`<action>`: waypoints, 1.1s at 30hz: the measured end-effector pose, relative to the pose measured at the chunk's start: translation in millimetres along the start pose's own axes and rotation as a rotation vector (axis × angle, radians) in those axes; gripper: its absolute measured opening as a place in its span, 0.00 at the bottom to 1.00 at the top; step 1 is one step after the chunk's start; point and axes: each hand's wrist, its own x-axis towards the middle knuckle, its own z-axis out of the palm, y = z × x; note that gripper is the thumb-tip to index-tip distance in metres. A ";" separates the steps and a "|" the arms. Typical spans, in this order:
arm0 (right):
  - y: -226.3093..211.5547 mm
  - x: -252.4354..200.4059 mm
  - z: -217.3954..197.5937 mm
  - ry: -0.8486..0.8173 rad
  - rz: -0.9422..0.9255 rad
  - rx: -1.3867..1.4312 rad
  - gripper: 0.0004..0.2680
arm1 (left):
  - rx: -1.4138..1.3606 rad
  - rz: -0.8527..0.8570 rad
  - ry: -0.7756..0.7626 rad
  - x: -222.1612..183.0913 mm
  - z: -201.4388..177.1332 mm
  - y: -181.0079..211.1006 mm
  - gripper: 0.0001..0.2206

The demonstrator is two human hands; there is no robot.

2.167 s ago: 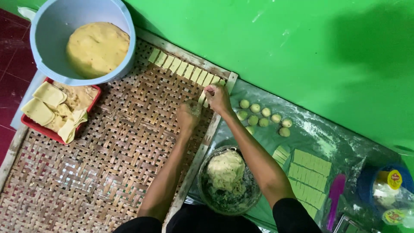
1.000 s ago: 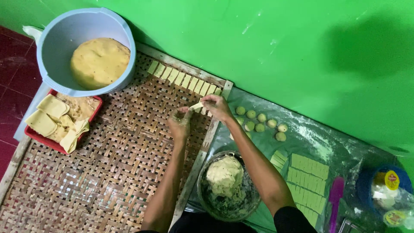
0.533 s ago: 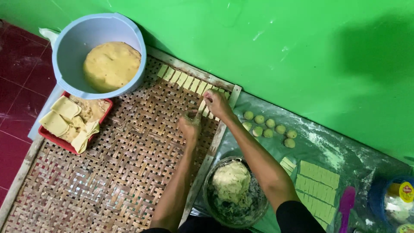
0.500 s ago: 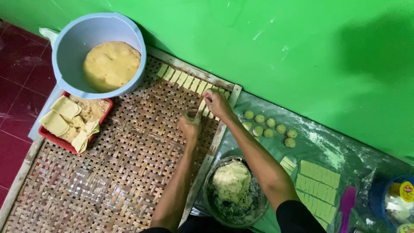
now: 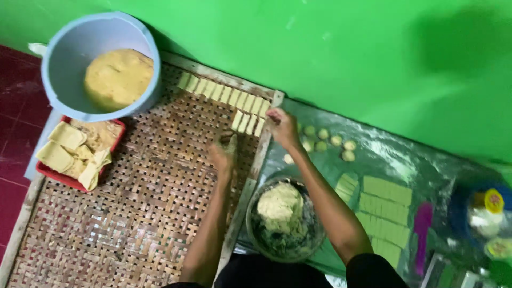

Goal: Cutting dough into strips and rolling them into small balls

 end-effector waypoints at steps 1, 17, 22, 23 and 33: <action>-5.3 -17.9 -16.8 0.010 0.004 -0.001 0.06 | 0.002 -0.002 -0.010 -5.0 -4.4 -4.3 0.23; 110.5 -304.2 -251.3 0.405 0.298 0.086 0.07 | 0.452 0.054 -0.610 -277.2 91.3 -21.0 0.06; 137.1 -384.0 -292.8 0.410 0.312 -0.083 0.06 | 0.640 0.206 -0.809 -362.5 115.9 -86.4 0.07; 137.3 -393.7 -297.7 0.417 0.290 -0.149 0.06 | 0.772 0.254 -0.796 -378.2 125.0 -99.3 0.09; 151.3 -456.7 -334.6 0.385 0.150 -0.569 0.07 | 0.803 0.664 -0.875 -436.8 164.7 -216.7 0.15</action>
